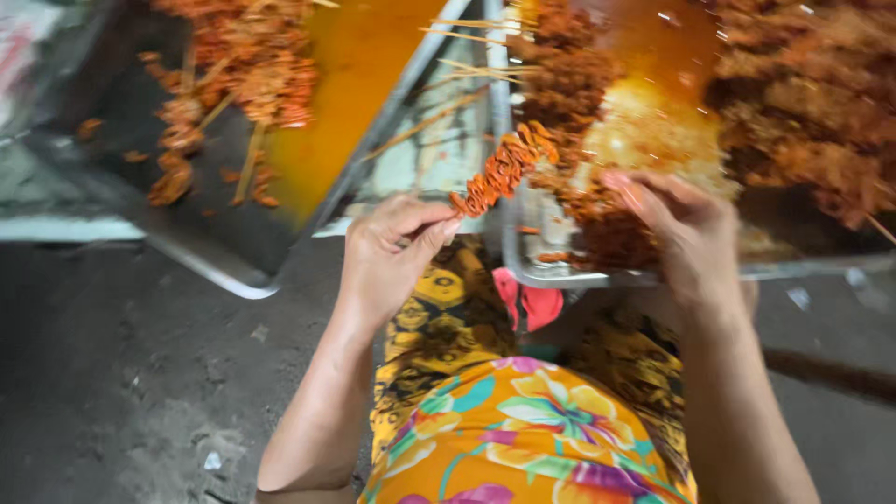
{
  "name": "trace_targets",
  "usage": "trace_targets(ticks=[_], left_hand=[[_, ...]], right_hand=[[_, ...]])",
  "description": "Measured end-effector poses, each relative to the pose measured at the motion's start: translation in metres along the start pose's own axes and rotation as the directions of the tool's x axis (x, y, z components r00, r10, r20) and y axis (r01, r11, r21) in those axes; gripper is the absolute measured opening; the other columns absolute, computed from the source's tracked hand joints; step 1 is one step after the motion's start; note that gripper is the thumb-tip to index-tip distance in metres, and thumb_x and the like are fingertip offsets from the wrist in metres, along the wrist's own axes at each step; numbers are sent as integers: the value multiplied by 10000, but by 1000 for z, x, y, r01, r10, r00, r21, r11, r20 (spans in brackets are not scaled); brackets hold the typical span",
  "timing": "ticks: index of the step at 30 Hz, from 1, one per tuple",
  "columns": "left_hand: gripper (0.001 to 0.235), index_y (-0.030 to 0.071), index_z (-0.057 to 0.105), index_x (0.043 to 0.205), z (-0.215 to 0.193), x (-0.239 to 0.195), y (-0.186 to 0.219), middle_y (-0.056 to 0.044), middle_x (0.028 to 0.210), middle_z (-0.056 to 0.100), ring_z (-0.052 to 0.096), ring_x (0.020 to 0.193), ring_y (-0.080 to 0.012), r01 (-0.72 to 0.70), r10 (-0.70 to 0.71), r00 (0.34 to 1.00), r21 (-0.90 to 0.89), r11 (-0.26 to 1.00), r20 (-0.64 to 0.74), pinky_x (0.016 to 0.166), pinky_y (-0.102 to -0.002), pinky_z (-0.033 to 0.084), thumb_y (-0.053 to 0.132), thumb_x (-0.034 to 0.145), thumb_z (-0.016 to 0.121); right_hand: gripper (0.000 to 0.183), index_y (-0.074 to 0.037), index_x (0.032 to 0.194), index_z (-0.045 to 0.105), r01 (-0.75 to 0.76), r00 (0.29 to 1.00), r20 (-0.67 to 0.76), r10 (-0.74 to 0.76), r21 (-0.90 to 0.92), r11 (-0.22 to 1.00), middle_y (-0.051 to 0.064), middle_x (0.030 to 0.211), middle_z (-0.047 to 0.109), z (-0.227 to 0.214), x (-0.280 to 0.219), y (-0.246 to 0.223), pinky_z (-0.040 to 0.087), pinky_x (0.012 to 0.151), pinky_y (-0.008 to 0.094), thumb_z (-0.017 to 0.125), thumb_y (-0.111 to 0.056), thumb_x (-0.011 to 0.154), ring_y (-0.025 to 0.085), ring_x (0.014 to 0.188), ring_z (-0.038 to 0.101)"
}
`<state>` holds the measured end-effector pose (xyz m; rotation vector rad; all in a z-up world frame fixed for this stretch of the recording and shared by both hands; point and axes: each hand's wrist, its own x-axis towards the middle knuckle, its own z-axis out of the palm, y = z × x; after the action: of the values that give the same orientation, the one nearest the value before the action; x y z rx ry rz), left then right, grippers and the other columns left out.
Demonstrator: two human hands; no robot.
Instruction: The person threads pieces of marinated meat onto wooden skewers by hand, picking up individual pieces from a metal tray and sliding them onto the skewers one by one.
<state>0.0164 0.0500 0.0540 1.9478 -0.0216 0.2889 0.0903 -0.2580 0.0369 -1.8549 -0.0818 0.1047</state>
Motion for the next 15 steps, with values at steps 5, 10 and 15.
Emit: trace_targets(ticks=[5, 10, 15], left_hand=[[138, 58, 777, 1030, 36, -4, 17, -45, 867, 720, 676, 769, -145, -40, 39, 999, 72, 997, 12, 699, -288, 524, 96, 899, 799], [127, 42, 743, 1019, 50, -9, 26, -88, 883, 682, 674, 828, -238, -213, 225, 974, 236, 948, -25, 763, -334, 538, 64, 910, 804], [148, 49, 740, 1054, 58, -14, 25, -91, 884, 674, 676, 730, -222, -145, 159, 986, 210, 967, -54, 665, -319, 543, 51, 916, 793]], right_hand=[[311, 15, 1251, 671, -120, 992, 120, 48, 707, 697, 155, 1232, 712, 10, 16, 20, 568, 1065, 455, 619, -209, 1041, 240, 1130, 712], [229, 12, 1123, 709, -158, 985, 168, 43, 764, 625, 129, 1194, 729, 12, 18, 35, 598, 1046, 492, 728, -167, 982, 248, 1074, 726], [158, -2, 1063, 762, -197, 979, 118, 164, 734, 650, 101, 1047, 750, 15, 16, 34, 625, 948, 439, 781, -90, 933, 207, 964, 729]])
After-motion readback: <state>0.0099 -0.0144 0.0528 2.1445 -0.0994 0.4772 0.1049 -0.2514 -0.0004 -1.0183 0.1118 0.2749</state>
